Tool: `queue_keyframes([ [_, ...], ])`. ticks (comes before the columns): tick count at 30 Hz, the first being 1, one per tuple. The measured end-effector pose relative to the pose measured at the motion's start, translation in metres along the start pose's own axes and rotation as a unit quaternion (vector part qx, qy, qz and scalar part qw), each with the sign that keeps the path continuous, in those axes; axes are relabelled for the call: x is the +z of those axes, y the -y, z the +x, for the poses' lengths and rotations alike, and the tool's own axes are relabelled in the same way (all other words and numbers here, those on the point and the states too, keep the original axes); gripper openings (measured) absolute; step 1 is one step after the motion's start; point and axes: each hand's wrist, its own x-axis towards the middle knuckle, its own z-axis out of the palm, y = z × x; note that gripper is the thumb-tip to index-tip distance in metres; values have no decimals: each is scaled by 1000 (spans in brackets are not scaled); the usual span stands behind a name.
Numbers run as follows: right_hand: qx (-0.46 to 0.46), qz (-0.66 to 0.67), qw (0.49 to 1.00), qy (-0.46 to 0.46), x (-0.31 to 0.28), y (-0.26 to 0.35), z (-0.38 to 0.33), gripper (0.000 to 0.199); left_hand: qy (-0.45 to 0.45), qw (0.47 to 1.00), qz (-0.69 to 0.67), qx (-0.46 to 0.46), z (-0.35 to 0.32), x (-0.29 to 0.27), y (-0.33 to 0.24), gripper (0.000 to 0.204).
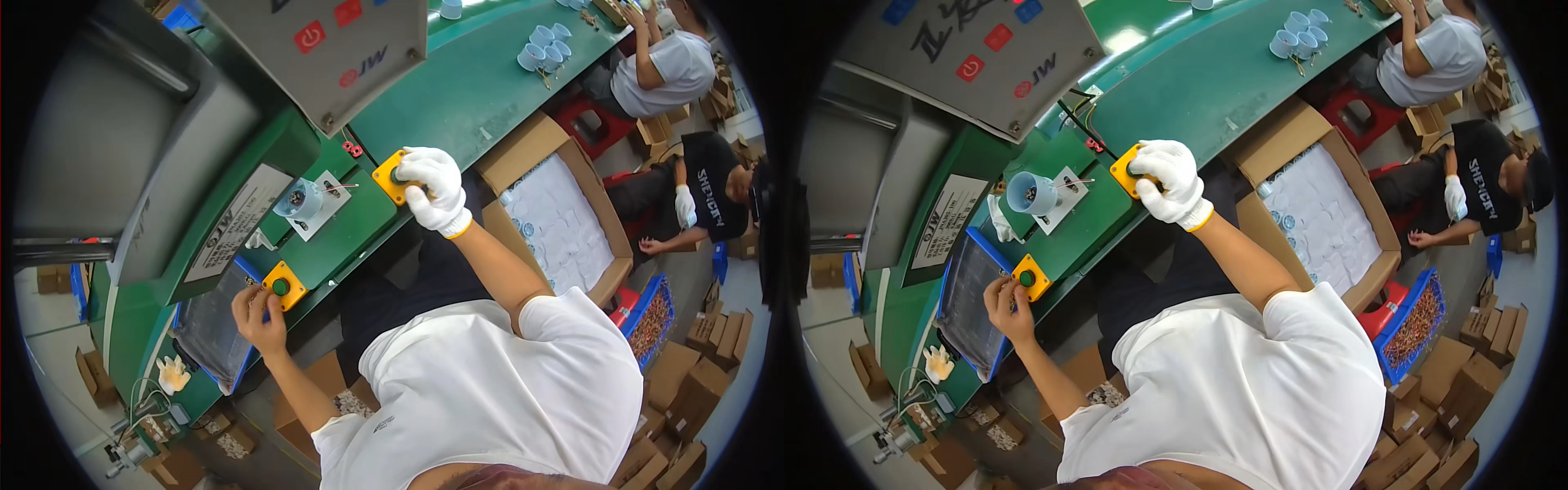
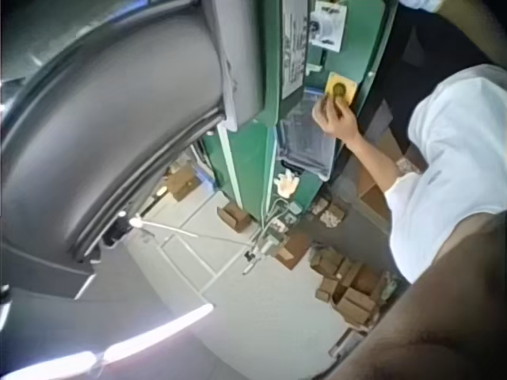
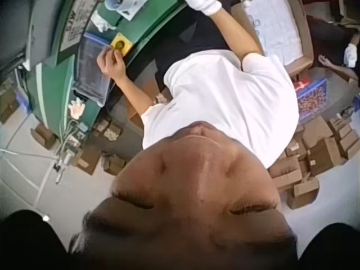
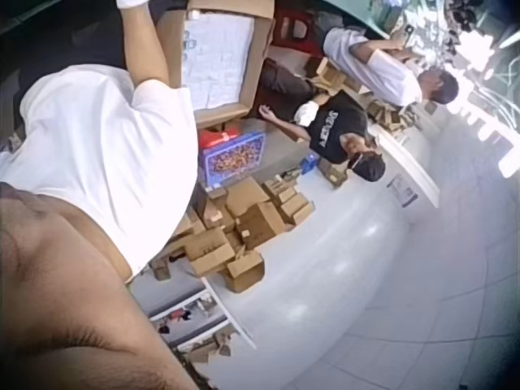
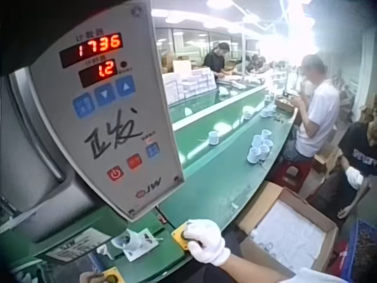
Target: The person operates a press machine to assemble cylindrical components by placing parts into the fixture, pressing dual activation buttons, and setting the pressed components aside, before removing their work gloves.
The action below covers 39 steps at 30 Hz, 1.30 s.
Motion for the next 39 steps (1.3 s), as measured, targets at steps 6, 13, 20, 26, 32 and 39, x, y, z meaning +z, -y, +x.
queue_keyframes([
  [6,-95,-156,979,88,-12,6,11,9,-58,988,87,115,-15,12,-43,20],
  [13,-68,-110,990,60,-15,-10,2,28,85,992,-19,87,8,12,-20,17],
  [20,60,-26,995,74,-18,-9,0,36,84,982,158,-58,9,3,16,34],
  [26,60,-38,994,78,-25,-14,-1,27,222,955,36,-193,29,2,3,33],
  [32,77,-9,993,89,-20,-6,3,27,161,974,68,-144,13,-4,22,25],
  [39,52,-44,994,86,-1,47,45,45,136,976,39,-167,16,7,14,22],
])
